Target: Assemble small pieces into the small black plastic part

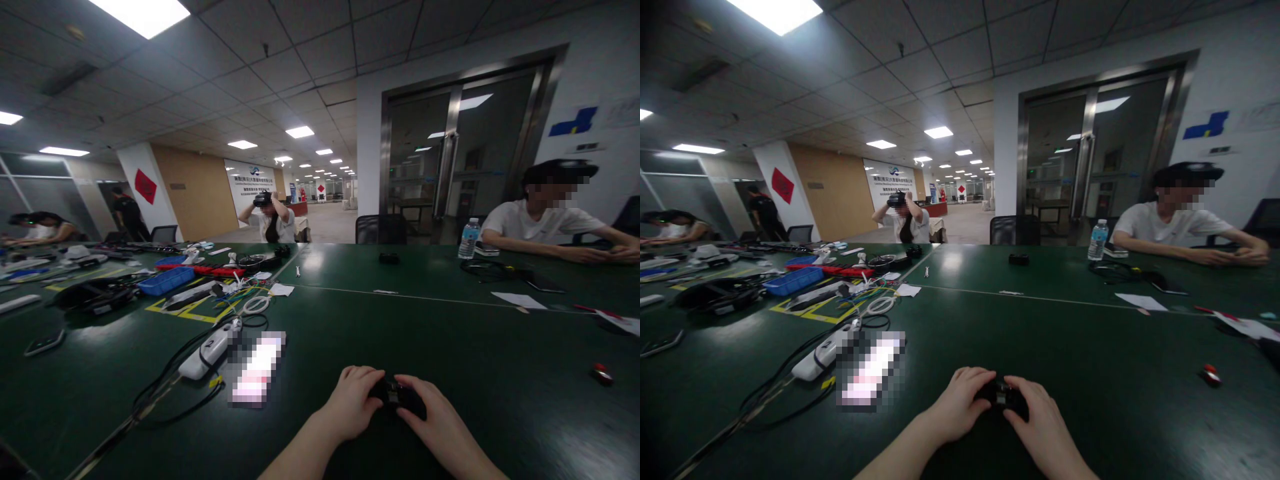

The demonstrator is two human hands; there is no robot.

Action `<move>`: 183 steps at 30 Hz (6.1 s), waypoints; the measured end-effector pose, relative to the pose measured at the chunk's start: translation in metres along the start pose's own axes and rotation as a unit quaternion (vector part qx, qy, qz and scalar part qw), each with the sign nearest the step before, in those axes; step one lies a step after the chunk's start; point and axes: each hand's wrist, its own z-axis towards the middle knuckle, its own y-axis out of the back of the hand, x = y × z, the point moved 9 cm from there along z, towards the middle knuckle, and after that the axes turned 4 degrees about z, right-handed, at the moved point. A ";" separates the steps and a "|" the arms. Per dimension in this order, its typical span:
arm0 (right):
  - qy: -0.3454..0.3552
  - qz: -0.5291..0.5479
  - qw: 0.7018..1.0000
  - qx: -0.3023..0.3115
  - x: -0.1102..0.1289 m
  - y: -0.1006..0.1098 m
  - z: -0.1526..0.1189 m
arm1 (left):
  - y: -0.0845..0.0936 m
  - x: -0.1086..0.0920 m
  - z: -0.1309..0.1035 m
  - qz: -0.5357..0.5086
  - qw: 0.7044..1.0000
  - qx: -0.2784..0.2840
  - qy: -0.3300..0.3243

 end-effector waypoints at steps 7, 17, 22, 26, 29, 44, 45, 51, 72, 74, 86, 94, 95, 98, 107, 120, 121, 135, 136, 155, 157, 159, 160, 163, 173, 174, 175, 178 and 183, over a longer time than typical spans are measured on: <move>-0.018 0.001 1.000 0.010 0.011 0.006 -0.006 | 0.002 -0.006 -0.001 0.001 1.000 0.006 0.000; 0.001 0.001 1.000 0.014 0.018 0.008 -0.009 | 0.001 -0.003 -0.001 0.003 1.000 -0.005 0.004; 0.033 -0.004 0.999 0.009 0.022 0.008 -0.006 | 0.001 -0.005 0.001 0.009 1.000 -0.008 -0.002; 0.028 -0.012 0.999 0.024 0.019 0.004 -0.004 | 0.005 -0.006 0.000 -0.001 1.000 -0.012 0.005; 0.029 -0.020 0.999 0.021 0.019 0.003 -0.004 | 0.005 -0.008 0.000 -0.002 1.000 -0.008 -0.003; 0.021 -0.026 0.999 0.030 0.017 -0.001 -0.004 | 0.000 -0.003 0.000 -0.002 1.000 -0.002 -0.016; 0.024 -0.025 0.999 0.029 0.018 -0.001 -0.004 | -0.001 -0.002 0.001 -0.001 1.000 0.002 -0.013; 0.039 -0.021 0.999 0.008 0.022 0.002 -0.003 | 0.000 -0.005 0.002 0.003 1.000 0.001 -0.015; 0.044 -0.034 0.998 0.013 0.023 -0.001 -0.004 | -0.002 0.000 0.001 0.000 1.000 0.001 -0.002; 0.041 -0.032 0.999 0.013 0.023 0.000 -0.004 | -0.002 -0.001 0.002 -0.001 1.000 0.000 -0.006; 0.057 -0.023 0.998 -0.005 0.034 0.007 -0.006 | -0.002 0.001 0.002 0.000 1.000 -0.017 -0.016; 0.049 -0.041 0.998 0.022 0.043 0.005 -0.006 | -0.003 0.001 0.002 0.001 1.000 -0.011 -0.014; 0.045 -0.044 0.998 0.025 0.043 0.005 -0.005 | -0.003 0.001 0.002 0.003 1.000 -0.008 -0.012; 0.035 -0.048 0.998 0.035 0.044 0.005 -0.005 | -0.002 0.002 0.002 0.003 1.000 -0.009 -0.007; 0.050 -0.050 0.997 0.027 0.043 0.006 -0.005 | -0.005 0.005 0.003 0.007 1.000 -0.004 0.000; 0.049 -0.044 0.997 0.029 0.031 0.000 0.000 | 0.000 -0.003 0.000 0.001 1.000 0.001 -0.004; 0.049 -0.045 0.997 0.029 0.031 0.000 0.000 | 0.000 -0.003 0.000 0.001 1.000 0.005 -0.001; 0.061 -0.047 0.997 0.020 0.035 0.002 -0.002 | 0.001 -0.003 -0.001 -0.002 1.000 0.000 -0.002; 0.063 -0.048 0.997 0.020 0.036 0.002 -0.002 | 0.001 -0.003 -0.001 -0.002 1.000 -0.002 -0.006; 0.065 -0.047 0.996 0.025 0.040 0.002 -0.004 | -0.002 0.001 0.001 -0.008 1.000 -0.002 -0.010; 0.066 -0.047 0.996 0.026 0.039 0.002 -0.004 | -0.002 0.001 0.000 -0.010 1.000 -0.003 -0.011; 0.063 -0.048 0.997 0.027 0.038 0.002 -0.004 | -0.002 0.001 0.000 -0.011 1.000 -0.001 -0.011; 0.061 -0.049 0.997 0.027 0.038 0.002 -0.003 | -0.002 0.001 0.000 -0.011 1.000 0.001 -0.010; 0.062 -0.050 0.997 0.025 0.038 0.002 -0.004 | -0.003 0.001 0.000 -0.008 1.000 0.006 -0.008; 0.077 -0.053 0.995 0.020 0.039 0.000 -0.003 | 0.002 -0.004 0.000 -0.004 1.000 -0.012 -0.022; 0.075 -0.052 0.996 0.020 0.039 0.000 -0.003 | 0.002 -0.004 0.000 -0.004 1.000 -0.013 -0.022; 0.073 -0.051 0.996 0.020 0.038 0.001 -0.003 | 0.002 -0.004 0.000 -0.004 1.000 -0.013 -0.021; 0.067 -0.048 0.996 0.021 0.039 0.001 -0.004 | 0.001 -0.003 -0.001 -0.003 1.000 -0.010 -0.018; 0.066 -0.049 0.996 0.021 0.042 0.003 -0.005 | 0.000 0.000 -0.001 -0.001 1.000 -0.005 -0.009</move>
